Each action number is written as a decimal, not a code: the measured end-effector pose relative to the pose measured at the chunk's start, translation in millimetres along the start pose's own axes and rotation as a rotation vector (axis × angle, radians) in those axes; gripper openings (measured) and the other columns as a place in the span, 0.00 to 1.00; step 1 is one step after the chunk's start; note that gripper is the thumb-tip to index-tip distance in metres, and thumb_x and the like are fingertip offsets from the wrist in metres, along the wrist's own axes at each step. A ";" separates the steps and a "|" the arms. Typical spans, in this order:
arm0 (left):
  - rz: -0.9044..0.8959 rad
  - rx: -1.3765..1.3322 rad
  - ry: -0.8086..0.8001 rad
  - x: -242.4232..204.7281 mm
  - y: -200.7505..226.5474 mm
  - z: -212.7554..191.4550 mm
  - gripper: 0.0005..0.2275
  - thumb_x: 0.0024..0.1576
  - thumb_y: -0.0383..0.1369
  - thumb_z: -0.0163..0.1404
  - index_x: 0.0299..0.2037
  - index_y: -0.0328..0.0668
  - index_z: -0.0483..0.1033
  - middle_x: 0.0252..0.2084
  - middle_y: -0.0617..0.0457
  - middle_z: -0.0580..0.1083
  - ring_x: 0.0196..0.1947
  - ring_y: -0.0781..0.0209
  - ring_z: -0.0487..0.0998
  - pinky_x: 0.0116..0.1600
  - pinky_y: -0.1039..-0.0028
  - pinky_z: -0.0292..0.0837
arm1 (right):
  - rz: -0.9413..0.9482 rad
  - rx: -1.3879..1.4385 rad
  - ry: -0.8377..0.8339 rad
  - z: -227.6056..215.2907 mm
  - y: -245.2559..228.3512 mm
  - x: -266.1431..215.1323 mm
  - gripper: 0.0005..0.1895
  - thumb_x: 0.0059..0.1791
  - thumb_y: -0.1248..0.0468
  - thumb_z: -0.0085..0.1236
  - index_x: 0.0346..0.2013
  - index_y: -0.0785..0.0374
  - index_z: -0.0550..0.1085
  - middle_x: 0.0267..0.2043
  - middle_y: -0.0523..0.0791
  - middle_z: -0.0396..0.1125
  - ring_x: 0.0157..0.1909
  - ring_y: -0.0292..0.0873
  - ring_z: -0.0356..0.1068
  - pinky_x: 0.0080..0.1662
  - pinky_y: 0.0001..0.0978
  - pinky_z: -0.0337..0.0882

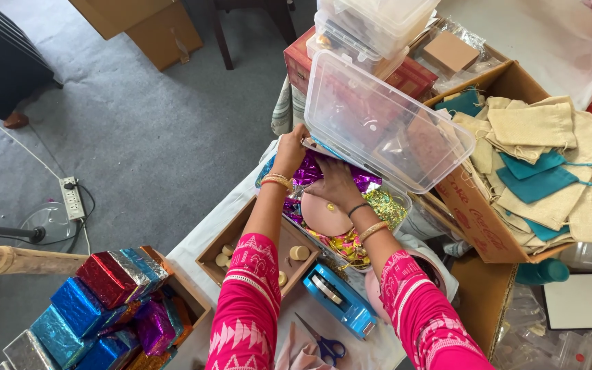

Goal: Wrapping small cardboard boxes and products in decorative foil and securing them with tape and bows.

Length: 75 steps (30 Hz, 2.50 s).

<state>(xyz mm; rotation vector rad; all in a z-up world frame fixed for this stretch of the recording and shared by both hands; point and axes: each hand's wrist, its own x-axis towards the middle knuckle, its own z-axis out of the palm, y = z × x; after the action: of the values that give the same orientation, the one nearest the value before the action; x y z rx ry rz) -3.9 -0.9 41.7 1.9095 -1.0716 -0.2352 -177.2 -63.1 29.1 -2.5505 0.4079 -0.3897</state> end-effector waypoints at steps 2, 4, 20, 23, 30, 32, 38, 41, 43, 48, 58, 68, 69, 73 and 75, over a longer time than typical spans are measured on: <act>0.070 -0.011 0.029 0.5 -3.9 3.3 0.12 0.51 0.14 0.48 0.42 0.36 0.72 0.37 0.38 0.78 0.39 0.36 0.79 0.43 0.59 0.74 | 0.041 -0.087 -0.045 8.5 9.7 0.4 0.50 0.38 0.41 0.69 0.67 0.60 0.62 0.70 0.56 0.56 0.72 0.63 0.53 0.68 0.59 0.53; 0.128 -0.027 0.002 -0.2 9.5 -2.9 0.13 0.48 0.13 0.47 0.41 0.35 0.71 0.36 0.39 0.78 0.40 0.37 0.79 0.44 0.59 0.74 | 0.176 -0.177 -0.180 21.2 24.8 -1.8 0.47 0.38 0.35 0.67 0.62 0.57 0.66 0.73 0.57 0.53 0.74 0.64 0.51 0.69 0.59 0.53; 0.142 0.200 0.084 1.0 31.8 -4.7 0.14 0.45 0.15 0.52 0.37 0.43 0.82 0.34 0.46 0.74 0.40 0.43 0.75 0.49 0.60 0.73 | 0.190 -0.141 -0.260 4.2 19.5 -0.3 0.56 0.33 0.28 0.63 0.66 0.57 0.66 0.69 0.55 0.55 0.73 0.59 0.50 0.67 0.62 0.53; 0.102 0.201 0.125 1.3 30.9 -6.0 0.11 0.49 0.17 0.54 0.38 0.41 0.80 0.34 0.45 0.74 0.41 0.44 0.76 0.49 0.59 0.73 | 0.208 -0.116 -0.303 6.0 23.4 -1.8 0.53 0.33 0.29 0.62 0.64 0.56 0.70 0.68 0.55 0.56 0.71 0.60 0.52 0.65 0.60 0.55; 0.128 0.148 0.194 1.1 39.6 -1.4 0.10 0.50 0.17 0.52 0.38 0.39 0.78 0.35 0.46 0.73 0.42 0.44 0.76 0.49 0.59 0.73 | 0.157 -0.173 -0.329 4.3 30.5 -0.6 0.52 0.33 0.29 0.64 0.64 0.54 0.70 0.66 0.57 0.59 0.67 0.65 0.56 0.64 0.61 0.56; 0.142 0.149 0.218 1.7 42.4 -2.8 0.09 0.50 0.17 0.53 0.38 0.38 0.78 0.36 0.46 0.73 0.42 0.45 0.76 0.49 0.59 0.73 | 0.153 -0.179 -0.332 4.4 30.9 -1.6 0.52 0.33 0.29 0.64 0.64 0.53 0.69 0.66 0.56 0.60 0.67 0.65 0.57 0.64 0.61 0.57; 0.207 0.152 0.324 13.5 49.1 -11.2 0.12 0.48 0.15 0.52 0.39 0.39 0.79 0.37 0.46 0.72 0.43 0.44 0.75 0.50 0.59 0.72 | 0.129 -0.171 -0.281 13.9 41.6 -4.2 0.57 0.32 0.30 0.66 0.66 0.59 0.65 0.67 0.54 0.61 0.67 0.61 0.58 0.64 0.58 0.58; 0.234 0.156 0.313 15.7 72.1 -24.2 0.13 0.48 0.15 0.53 0.40 0.40 0.79 0.36 0.47 0.72 0.43 0.45 0.75 0.50 0.59 0.72 | 0.107 -0.180 -0.258 18.9 45.6 -3.5 0.56 0.33 0.30 0.67 0.66 0.58 0.65 0.67 0.54 0.61 0.68 0.62 0.56 0.64 0.58 0.56; 0.266 0.133 0.318 16.5 90.5 -35.5 0.13 0.47 0.15 0.54 0.40 0.39 0.78 0.38 0.48 0.73 0.44 0.46 0.75 0.50 0.60 0.72 | 0.143 -0.196 -0.299 12.8 38.0 -1.9 0.55 0.33 0.31 0.67 0.66 0.54 0.65 0.67 0.52 0.60 0.69 0.61 0.55 0.64 0.59 0.56; 0.362 0.122 0.352 17.4 138.9 -72.8 0.13 0.47 0.15 0.55 0.41 0.39 0.77 0.38 0.49 0.73 0.43 0.47 0.74 0.50 0.61 0.72 | 0.203 -0.189 -0.360 11.6 38.0 -3.7 0.53 0.35 0.29 0.62 0.68 0.50 0.64 0.68 0.50 0.60 0.68 0.59 0.57 0.64 0.57 0.58; 0.468 0.175 0.504 -41.8 212.0 -166.1 0.19 0.48 0.13 0.54 0.49 0.40 0.78 0.42 0.49 0.72 0.46 0.51 0.75 0.50 0.62 0.76 | 0.159 -0.051 -0.181 20.6 57.3 -6.2 0.56 0.36 0.30 0.66 0.71 0.50 0.58 0.66 0.53 0.60 0.68 0.60 0.56 0.65 0.59 0.53; 0.335 0.288 0.599 -182.7 174.2 -187.0 0.18 0.47 0.16 0.60 0.47 0.41 0.79 0.42 0.51 0.74 0.45 0.54 0.78 0.50 0.66 0.77 | -0.061 -0.332 0.063 42.0 18.3 -3.1 0.45 0.39 0.36 0.63 0.64 0.47 0.61 0.63 0.51 0.60 0.67 0.57 0.55 0.64 0.59 0.54; 0.307 0.288 0.595 -197.5 173.6 -187.1 0.18 0.46 0.16 0.60 0.47 0.40 0.79 0.42 0.49 0.74 0.46 0.53 0.78 0.50 0.66 0.77 | -0.069 -0.357 0.040 50.2 16.9 -1.3 0.44 0.40 0.36 0.62 0.65 0.46 0.61 0.65 0.50 0.59 0.68 0.58 0.54 0.64 0.61 0.52; 0.183 0.274 0.551 -257.6 172.4 -189.7 0.20 0.42 0.13 0.56 0.45 0.37 0.78 0.41 0.46 0.74 0.44 0.50 0.77 0.49 0.63 0.76 | -0.105 -0.454 -0.059 109.0 29.7 12.3 0.40 0.44 0.35 0.55 0.67 0.43 0.62 0.69 0.48 0.55 0.72 0.58 0.48 0.67 0.66 0.44; 0.153 0.285 0.542 -286.8 161.3 -187.5 0.20 0.42 0.13 0.56 0.45 0.37 0.79 0.41 0.47 0.74 0.44 0.51 0.78 0.48 0.64 0.76 | -0.123 -0.502 -0.106 119.5 21.3 11.9 0.38 0.46 0.35 0.52 0.68 0.41 0.62 0.72 0.46 0.54 0.75 0.58 0.45 0.68 0.68 0.40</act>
<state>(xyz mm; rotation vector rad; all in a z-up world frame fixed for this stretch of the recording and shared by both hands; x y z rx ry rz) -170.6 297.5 204.8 1.9608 -0.9001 0.5217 -128.9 -31.0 -78.2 -3.0795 0.3420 -0.2112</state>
